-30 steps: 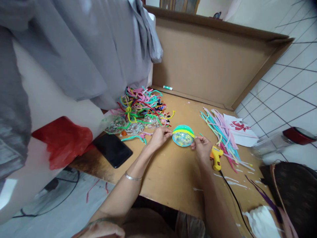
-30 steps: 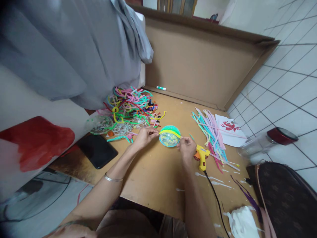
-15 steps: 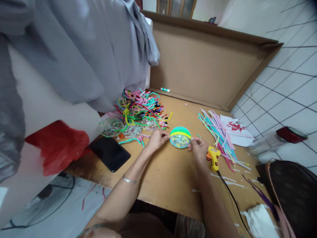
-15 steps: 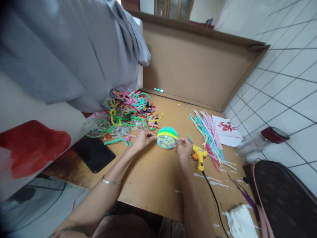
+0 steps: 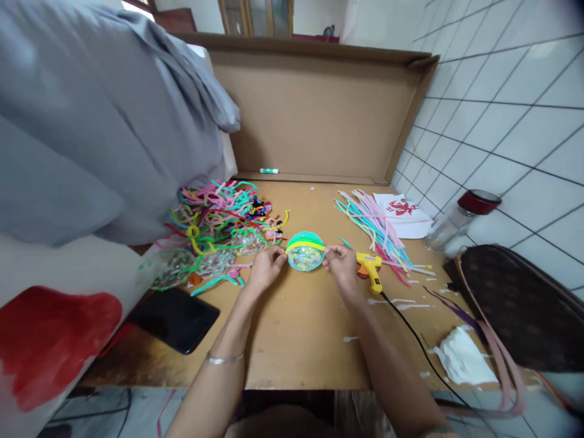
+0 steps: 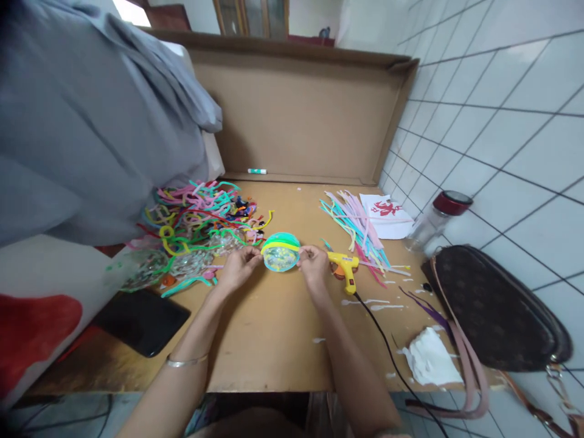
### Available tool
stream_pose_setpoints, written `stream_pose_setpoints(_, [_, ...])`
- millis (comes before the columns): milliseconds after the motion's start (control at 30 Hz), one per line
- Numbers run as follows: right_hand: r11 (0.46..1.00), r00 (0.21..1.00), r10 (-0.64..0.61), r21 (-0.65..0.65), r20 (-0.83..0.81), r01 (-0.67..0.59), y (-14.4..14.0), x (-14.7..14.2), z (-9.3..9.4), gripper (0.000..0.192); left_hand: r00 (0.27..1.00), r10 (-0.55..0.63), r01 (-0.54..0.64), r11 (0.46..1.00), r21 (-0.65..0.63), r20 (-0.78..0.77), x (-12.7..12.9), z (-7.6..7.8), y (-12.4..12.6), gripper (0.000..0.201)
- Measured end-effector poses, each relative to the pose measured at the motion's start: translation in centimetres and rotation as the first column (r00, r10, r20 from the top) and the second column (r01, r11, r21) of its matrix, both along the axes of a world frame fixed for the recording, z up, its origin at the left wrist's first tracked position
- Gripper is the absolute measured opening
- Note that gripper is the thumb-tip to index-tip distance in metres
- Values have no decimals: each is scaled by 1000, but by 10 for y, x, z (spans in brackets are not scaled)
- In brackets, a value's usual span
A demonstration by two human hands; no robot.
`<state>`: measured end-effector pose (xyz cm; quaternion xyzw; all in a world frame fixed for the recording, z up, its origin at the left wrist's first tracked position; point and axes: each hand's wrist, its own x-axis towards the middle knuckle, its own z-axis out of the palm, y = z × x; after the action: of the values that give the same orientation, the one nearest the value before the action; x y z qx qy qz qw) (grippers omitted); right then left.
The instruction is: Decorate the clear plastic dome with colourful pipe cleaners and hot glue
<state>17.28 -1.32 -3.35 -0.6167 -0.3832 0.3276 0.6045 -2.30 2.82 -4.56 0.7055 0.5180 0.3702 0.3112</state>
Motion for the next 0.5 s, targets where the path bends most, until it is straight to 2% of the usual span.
stream_pose_setpoints(367, [999, 998, -16, 51, -60, 19, 0, -4, 3, 17, 998, -6, 7, 1000, -9, 70, 1, -11, 5, 19])
stream_pose_setpoints(500, [995, 1000, -11, 94, -29, 14, -1, -4, 1, 16, 997, -2, 3, 1000, -13, 76, 1, -11, 6, 16])
